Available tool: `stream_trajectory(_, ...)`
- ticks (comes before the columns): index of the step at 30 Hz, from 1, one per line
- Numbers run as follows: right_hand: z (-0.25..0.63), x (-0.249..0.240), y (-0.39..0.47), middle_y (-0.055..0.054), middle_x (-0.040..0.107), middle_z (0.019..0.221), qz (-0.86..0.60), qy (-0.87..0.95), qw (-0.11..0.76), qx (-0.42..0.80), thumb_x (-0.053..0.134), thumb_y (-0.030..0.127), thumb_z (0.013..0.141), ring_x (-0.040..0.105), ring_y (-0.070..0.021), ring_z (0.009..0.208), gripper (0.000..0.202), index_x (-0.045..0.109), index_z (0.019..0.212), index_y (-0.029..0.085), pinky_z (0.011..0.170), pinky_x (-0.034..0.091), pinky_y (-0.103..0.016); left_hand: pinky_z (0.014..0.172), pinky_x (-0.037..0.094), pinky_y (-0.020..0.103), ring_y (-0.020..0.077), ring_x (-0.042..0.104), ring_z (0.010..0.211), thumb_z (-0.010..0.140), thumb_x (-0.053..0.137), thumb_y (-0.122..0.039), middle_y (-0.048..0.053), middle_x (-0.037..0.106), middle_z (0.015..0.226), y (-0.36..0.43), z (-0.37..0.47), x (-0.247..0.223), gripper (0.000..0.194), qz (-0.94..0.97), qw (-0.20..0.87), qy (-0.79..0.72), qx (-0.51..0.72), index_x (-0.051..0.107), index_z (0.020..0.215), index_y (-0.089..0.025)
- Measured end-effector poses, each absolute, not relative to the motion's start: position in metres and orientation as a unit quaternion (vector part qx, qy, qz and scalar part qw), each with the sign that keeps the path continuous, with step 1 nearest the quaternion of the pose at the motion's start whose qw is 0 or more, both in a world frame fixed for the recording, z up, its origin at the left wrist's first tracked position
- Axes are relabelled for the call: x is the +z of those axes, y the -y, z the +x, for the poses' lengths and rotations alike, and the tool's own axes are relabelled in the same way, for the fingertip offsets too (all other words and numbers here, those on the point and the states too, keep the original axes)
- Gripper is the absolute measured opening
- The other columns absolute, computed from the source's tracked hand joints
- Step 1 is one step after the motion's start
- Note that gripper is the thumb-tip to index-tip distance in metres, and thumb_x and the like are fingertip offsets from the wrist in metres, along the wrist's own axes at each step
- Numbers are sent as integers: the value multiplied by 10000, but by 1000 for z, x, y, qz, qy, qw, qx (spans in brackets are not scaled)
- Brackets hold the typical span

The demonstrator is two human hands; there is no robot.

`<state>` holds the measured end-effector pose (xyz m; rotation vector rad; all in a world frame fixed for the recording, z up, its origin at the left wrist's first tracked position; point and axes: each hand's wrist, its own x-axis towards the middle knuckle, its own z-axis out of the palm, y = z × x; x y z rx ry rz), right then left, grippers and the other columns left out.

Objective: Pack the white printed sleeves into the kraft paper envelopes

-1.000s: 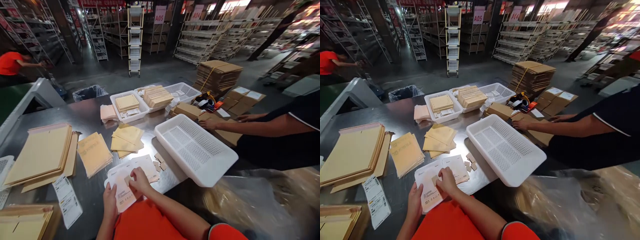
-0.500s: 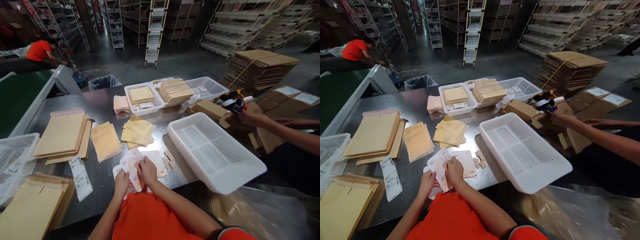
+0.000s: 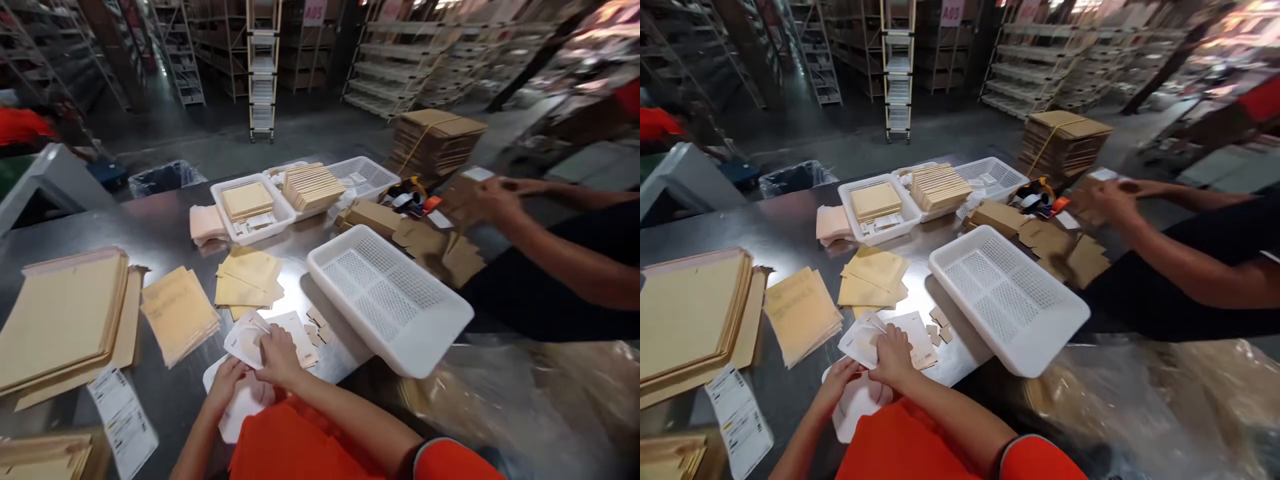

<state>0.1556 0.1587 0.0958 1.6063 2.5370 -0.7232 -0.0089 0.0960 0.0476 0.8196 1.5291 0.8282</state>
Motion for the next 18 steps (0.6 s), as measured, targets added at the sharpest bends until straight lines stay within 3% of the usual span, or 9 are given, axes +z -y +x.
stream_trajectory(1,160,95,-162,-141,525,1195,525,-816,24,-241,790,425,522,483,-306,1036,573,641,998,144,850,394,-396,805,529,356,254,674,901,731,515,-360,81,741,862,-103,-26,44,287,402,548,-663,313,681,854,-159)
stream_trajectory(3,168,93,-165,-129,530,1169,542,-803,23,-248,786,448,515,479,-302,1030,563,650,969,144,849,392,-396,863,507,344,242,664,984,767,420,-195,112,734,1019,-118,-63,34,345,487,371,-764,202,666,1001,-131)
stream_trajectory(4,173,91,-164,-135,527,1174,549,-797,23,-251,783,452,517,477,-307,1037,567,653,969,136,865,387,-408,885,496,355,257,652,1027,794,387,-173,135,719,1069,-125,-81,28,369,521,259,-805,117,653,1043,-115)
stream_trajectory(5,177,88,-162,-141,527,1177,555,-792,23,-253,779,455,521,477,-313,1042,568,657,970,129,884,382,-421,928,465,406,308,616,1095,797,380,-145,205,684,1115,-130,-97,23,382,528,216,-816,89,638,1064,-58)
stream_trajectory(7,185,81,-155,-158,528,1190,565,-781,24,-264,779,475,508,480,-332,1053,590,666,964,119,916,374,-449,874,471,422,338,633,1038,834,349,-135,252,662,1091,-136,-120,13,366,538,175,-824,22,624,1046,-20)
stream_trajectory(11,196,63,-138,-198,520,1243,564,-769,38,-300,764,554,498,470,-377,1103,666,672,987,110,969,348,-499,679,475,362,288,684,833,902,275,-135,151,677,970,-132,-138,-11,364,578,117,-794,-145,619,1018,-112)
stream_trajectory(18,196,41,-127,-212,478,1344,572,-758,52,-308,788,473,485,449,-417,1192,695,656,1071,122,1040,299,-540,715,506,336,249,714,891,924,325,-156,118,684,1032,-138,-141,-27,340,638,88,-736,-210,661,966,-178)
